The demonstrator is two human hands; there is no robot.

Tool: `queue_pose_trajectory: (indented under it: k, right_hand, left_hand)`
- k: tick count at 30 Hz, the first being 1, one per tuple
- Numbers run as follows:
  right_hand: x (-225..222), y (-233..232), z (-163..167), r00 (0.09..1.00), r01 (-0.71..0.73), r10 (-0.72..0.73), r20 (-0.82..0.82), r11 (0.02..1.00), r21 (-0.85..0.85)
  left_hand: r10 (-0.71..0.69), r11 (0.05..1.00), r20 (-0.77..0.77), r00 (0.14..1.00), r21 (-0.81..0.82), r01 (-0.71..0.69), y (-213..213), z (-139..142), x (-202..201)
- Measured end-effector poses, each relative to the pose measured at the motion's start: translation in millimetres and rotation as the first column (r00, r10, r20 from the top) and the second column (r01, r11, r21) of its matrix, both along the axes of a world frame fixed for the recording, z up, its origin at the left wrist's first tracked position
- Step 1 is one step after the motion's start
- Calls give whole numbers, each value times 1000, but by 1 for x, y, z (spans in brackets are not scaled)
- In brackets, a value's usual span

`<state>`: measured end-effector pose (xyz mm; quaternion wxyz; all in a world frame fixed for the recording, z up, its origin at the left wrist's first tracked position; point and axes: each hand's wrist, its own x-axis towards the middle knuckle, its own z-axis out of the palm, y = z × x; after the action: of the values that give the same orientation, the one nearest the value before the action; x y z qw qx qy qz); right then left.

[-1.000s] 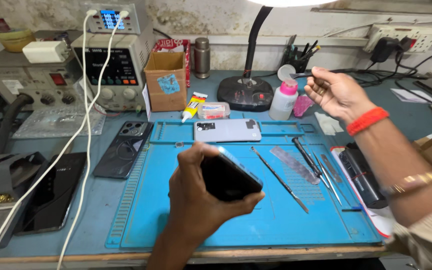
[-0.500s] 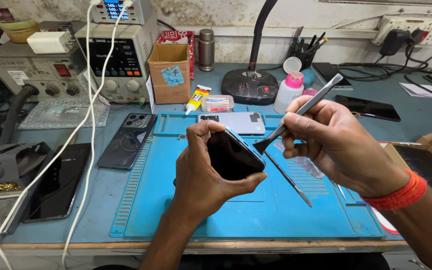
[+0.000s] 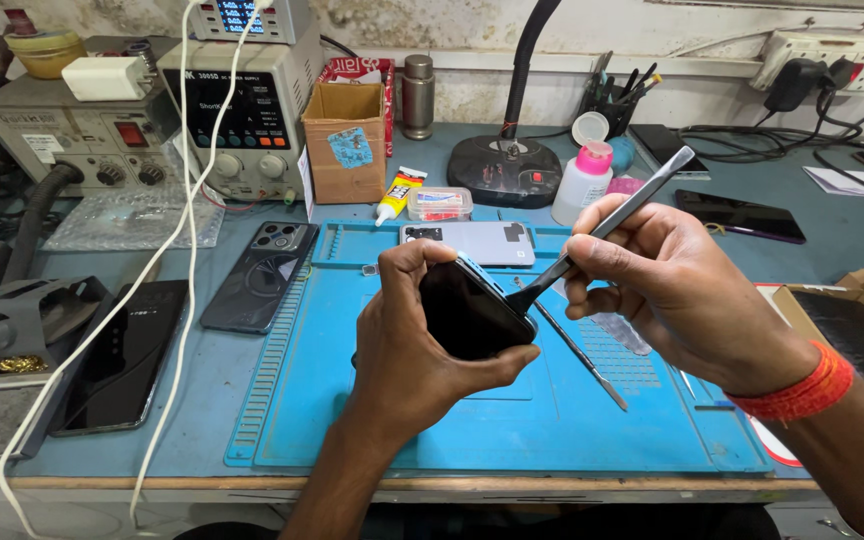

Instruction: The person works at a repair bench on a smartphone, prying along the edge of the phone's back cover with a pick and a spudger tool to open it. They rotate the phone as they work around its edges and use a brush and screwdriver on the device during the process.

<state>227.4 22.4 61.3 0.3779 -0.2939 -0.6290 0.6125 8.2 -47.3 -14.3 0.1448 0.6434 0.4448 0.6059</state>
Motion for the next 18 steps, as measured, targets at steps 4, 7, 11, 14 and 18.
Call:
queue_pose_trajectory:
  k: [4,7,11,14,18]
  right_hand:
    - [1,-2,2,999,4,-5,37,999,36]
    - [1,-5,4,998,22,-25,50,998,67]
    - [1,-9,10,995,23,-39,92,986,168]
    - [2,-13,14,993,12,-36,109,978,209]
    - [2,-16,17,987,29,-65,148,972,234]
  left_hand:
    - [8,1000,-3,1000,4,-8,-1,0,0]
    - [-2,1000,1,1000,2,2,-1,0,0]
    - [1,1000,-14,1000,26,-1,-1,-1,1]
    - [6,1000,-24,1000,19,-6,-1,-1,1]
    - [15,999,-33,999,30,-14,0,-1,1]
